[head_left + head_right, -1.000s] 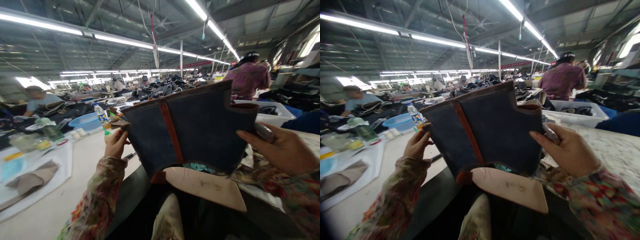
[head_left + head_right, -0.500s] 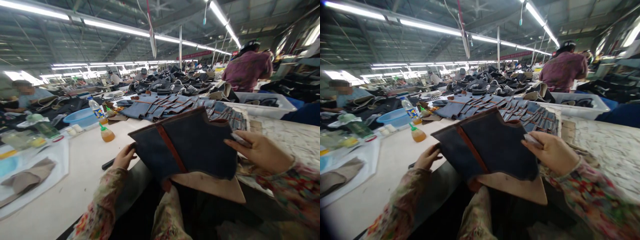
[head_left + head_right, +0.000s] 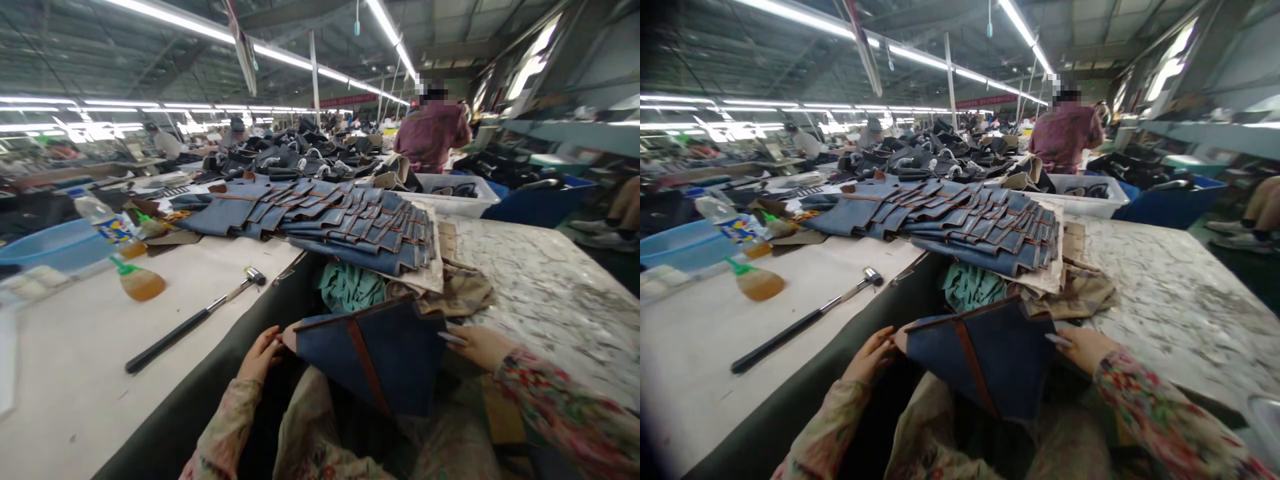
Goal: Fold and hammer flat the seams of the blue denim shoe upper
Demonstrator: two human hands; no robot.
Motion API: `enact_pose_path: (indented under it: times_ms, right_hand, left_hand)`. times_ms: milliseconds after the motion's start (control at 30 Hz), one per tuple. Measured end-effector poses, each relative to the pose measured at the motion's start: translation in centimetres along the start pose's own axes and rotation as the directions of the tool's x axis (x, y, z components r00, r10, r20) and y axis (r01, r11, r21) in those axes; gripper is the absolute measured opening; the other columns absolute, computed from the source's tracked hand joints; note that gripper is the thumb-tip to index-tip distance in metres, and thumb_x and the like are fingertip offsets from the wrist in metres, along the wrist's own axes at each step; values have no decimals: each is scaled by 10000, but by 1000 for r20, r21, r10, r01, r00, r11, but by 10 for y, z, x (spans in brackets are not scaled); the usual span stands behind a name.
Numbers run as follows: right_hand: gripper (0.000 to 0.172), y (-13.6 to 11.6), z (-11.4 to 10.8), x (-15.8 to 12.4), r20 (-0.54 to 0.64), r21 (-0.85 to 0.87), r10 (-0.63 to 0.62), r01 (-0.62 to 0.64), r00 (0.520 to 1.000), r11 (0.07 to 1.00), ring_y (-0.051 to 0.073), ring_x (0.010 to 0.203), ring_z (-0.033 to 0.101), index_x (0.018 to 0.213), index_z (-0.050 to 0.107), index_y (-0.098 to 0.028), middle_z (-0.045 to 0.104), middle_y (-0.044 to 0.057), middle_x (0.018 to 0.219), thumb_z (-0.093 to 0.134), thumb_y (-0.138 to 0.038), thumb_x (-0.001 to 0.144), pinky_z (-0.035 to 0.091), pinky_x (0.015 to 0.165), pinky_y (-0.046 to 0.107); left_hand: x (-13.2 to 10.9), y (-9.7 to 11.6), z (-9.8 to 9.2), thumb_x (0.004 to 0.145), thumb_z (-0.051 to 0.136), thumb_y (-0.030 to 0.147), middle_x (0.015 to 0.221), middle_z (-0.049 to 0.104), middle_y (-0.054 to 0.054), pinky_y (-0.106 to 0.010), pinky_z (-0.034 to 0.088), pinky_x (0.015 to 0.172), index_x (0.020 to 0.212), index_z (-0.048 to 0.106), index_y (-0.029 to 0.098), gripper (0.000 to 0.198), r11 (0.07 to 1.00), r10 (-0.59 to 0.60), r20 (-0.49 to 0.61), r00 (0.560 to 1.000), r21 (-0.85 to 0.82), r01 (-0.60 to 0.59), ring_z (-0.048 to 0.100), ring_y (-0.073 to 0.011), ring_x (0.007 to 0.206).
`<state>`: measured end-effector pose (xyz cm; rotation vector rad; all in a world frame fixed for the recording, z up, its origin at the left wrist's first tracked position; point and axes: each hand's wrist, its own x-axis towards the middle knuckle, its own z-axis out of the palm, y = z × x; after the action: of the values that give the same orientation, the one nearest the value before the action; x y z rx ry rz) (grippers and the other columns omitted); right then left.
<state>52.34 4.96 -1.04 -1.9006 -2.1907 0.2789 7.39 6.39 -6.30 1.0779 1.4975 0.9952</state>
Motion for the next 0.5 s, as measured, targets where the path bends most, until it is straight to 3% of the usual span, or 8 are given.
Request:
enact_pose_path:
  times_ms: [67, 133, 200, 267, 333, 400, 500]
  right_hand:
    - [228, 4, 3, -10, 100, 43, 19, -24, 995, 999, 195, 650, 632, 776, 684, -266, 682, 12, 714, 490, -320, 670, 478, 568, 269]
    - [340, -2, -6, -15, 48, 83, 64, -68, 997, 994, 209, 798, 625, 951, 647, -242, 675, 37, 886, 400, -381, 763, 486, 683, 303]
    - [397, -14, -18, -15, -116, 150, 94, -76, 989, 986, 213, 931, 585, 1047, 594, -222, 634, 51, 1026, 350, -428, 811, 457, 800, 322]
    - [377, -27, -20, -12, -231, 233, 73, -18, 970, 972, 214, 985, 555, 1036, 589, -220, 616, 49, 1058, 382, -438, 809, 423, 869, 331]
    - [337, -36, -6, -7, -221, 326, 36, 39, 975, 945, 223, 991, 551, 973, 617, -216, 626, 50, 1032, 426, -418, 783, 407, 901, 349]
    - [337, -36, 20, -6, -163, 423, 62, 13, 985, 906, 240, 971, 564, 936, 635, -195, 639, 67, 1005, 446, -402, 749, 421, 894, 378]
    - [406, -27, 59, -14, -129, 493, 147, -65, 981, 868, 234, 933, 590, 1013, 606, -152, 646, 89, 992, 407, -404, 763, 466, 845, 374]
  left_hand:
    - [-1, 6, -4, 738, 498, 479, 1081, 592, -104, -349, 485, 795, 1116, 496, 161, 494, 976, 184, -73, 980, 135, -173, 576, -214, 973]
    - [-4, 19, 4, 778, 461, 440, 1073, 597, -96, -371, 447, 877, 1091, 519, 163, 421, 882, 393, -25, 919, 294, -369, 558, -211, 1006]
    - [-10, 39, 26, 820, 423, 364, 1089, 590, -88, -375, 416, 921, 1091, 526, 175, 346, 717, 570, 100, 816, 424, -553, 539, -197, 1030]
    - [-17, 58, 61, 843, 401, 287, 1109, 584, -85, -370, 399, 941, 1114, 518, 178, 314, 518, 689, 242, 683, 495, -698, 515, -185, 1061]
    - [-23, 69, 99, 846, 396, 231, 1148, 572, -79, -379, 381, 958, 1155, 493, 178, 328, 359, 716, 378, 587, 522, -774, 490, -182, 1095]
    - [-24, 71, 133, 835, 416, 208, 1185, 558, -65, -420, 358, 971, 1191, 467, 190, 360, 273, 668, 479, 569, 554, -787, 481, -190, 1111]
    - [-22, 62, 162, 815, 465, 230, 1194, 560, -54, -461, 343, 965, 1209, 458, 201, 394, 229, 567, 539, 623, 623, -748, 480, -212, 1114]
